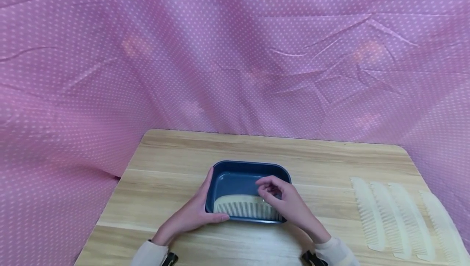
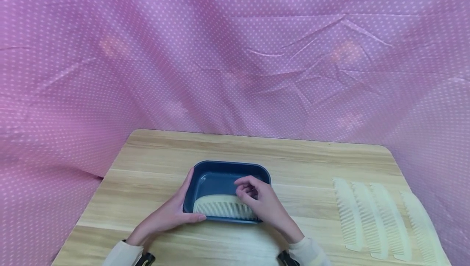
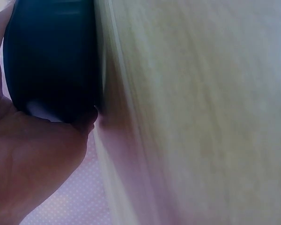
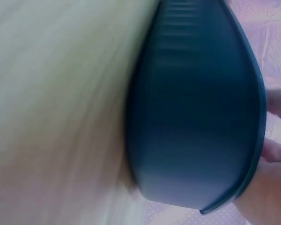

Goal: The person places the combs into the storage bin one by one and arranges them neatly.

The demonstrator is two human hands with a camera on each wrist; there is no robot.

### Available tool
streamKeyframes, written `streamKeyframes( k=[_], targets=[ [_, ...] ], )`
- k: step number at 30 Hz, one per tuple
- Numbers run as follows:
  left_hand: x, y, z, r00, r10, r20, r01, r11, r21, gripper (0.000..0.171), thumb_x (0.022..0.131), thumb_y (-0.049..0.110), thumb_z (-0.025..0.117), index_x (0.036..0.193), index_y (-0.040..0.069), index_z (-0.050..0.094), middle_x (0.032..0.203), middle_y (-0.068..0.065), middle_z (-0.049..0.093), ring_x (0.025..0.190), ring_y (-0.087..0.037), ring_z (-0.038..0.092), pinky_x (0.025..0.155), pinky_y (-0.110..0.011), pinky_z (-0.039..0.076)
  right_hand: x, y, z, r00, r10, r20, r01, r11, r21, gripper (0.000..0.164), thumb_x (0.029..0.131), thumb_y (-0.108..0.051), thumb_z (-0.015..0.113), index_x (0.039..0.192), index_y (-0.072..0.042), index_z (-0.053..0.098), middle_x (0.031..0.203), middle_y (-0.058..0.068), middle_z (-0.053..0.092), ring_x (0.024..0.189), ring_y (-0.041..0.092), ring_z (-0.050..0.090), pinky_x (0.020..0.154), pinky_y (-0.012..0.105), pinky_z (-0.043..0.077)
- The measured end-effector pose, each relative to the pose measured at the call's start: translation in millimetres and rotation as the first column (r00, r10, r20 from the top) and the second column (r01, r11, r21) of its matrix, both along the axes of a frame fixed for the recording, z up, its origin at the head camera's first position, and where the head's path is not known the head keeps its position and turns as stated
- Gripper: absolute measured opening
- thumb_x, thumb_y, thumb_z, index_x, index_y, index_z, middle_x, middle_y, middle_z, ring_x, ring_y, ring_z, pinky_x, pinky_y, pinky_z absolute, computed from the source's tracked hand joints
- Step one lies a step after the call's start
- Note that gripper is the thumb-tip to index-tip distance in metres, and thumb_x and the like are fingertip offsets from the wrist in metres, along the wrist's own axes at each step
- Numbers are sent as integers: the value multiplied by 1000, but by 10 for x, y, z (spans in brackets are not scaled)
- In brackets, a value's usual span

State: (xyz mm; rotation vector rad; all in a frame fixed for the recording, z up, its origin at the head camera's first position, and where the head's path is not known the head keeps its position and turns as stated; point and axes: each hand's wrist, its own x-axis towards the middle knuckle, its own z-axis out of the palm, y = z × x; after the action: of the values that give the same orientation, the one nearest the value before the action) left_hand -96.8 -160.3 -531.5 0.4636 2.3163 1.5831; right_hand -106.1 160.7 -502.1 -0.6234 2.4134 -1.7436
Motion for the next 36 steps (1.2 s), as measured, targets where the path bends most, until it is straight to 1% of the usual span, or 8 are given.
streamKeyframes(
  k=[4,7,11,14,21,26,30,36],
  targets=[
    [-2,21,-10,1000,10,-3,-10,1000,-15,141,85,37,97,172,46,-14,182,-1,-4,164,-33,9,125,-68,17,48,70,11,998,-56,12,57,989,-134,24,109,-8,69,129,5,70,106,24,71,96,30,71,81,28,60],
    [12,18,-26,1000,15,-9,-15,1000,-19,141,84,38,98,172,45,-13,182,-1,-4,164,-33,9,125,-67,17,96,123,17,995,-96,9,96,981,-171,23,110,-6,66,130,4,70,105,28,71,96,32,72,83,27,61],
    [22,13,-38,1000,0,-17,-1,1000,-18,141,85,38,97,172,46,-14,182,-1,-4,164,-32,7,126,-66,15,165,223,55,979,-181,-96,171,980,-101,19,109,-4,66,126,-6,75,102,16,75,90,26,71,77,26,59],
    [15,18,-43,1000,2,-13,-3,1000,-19,140,86,38,97,171,47,-14,182,0,-5,165,-30,6,126,-66,14,195,333,108,957,-230,-176,226,973,-38,20,108,-1,67,124,-8,76,101,8,77,88,21,71,74,26,58],
    [-15,-2,-34,1000,15,-1,-15,999,-42,142,84,42,97,171,49,-15,181,3,-5,164,-28,7,126,-64,14,216,630,162,923,-339,-181,352,935,46,21,109,-5,67,128,-5,75,108,7,78,92,20,73,79,25,58],
    [-11,-13,-32,1000,15,-2,-15,999,-42,142,84,42,97,171,49,-15,181,3,-5,164,-28,7,126,-65,14,240,856,176,917,-339,-210,371,919,136,29,108,-4,68,136,-4,70,114,10,76,99,15,71,84,24,58],
    [-2,-11,-25,1000,2,8,-2,999,-34,141,85,41,97,170,49,-15,181,5,-5,164,-26,7,127,-64,14,283,1021,159,910,-325,-258,387,890,242,33,106,-1,70,138,-3,68,120,9,75,104,14,70,86,25,60],
    [5,-14,-1,999,13,29,-12,999,-43,141,85,42,97,169,53,-15,181,8,-4,164,-24,7,127,-63,15,312,1154,127,906,-332,-263,402,870,285,36,103,2,72,138,4,65,127,19,71,108,30,71,85,28,62]
  ],
)
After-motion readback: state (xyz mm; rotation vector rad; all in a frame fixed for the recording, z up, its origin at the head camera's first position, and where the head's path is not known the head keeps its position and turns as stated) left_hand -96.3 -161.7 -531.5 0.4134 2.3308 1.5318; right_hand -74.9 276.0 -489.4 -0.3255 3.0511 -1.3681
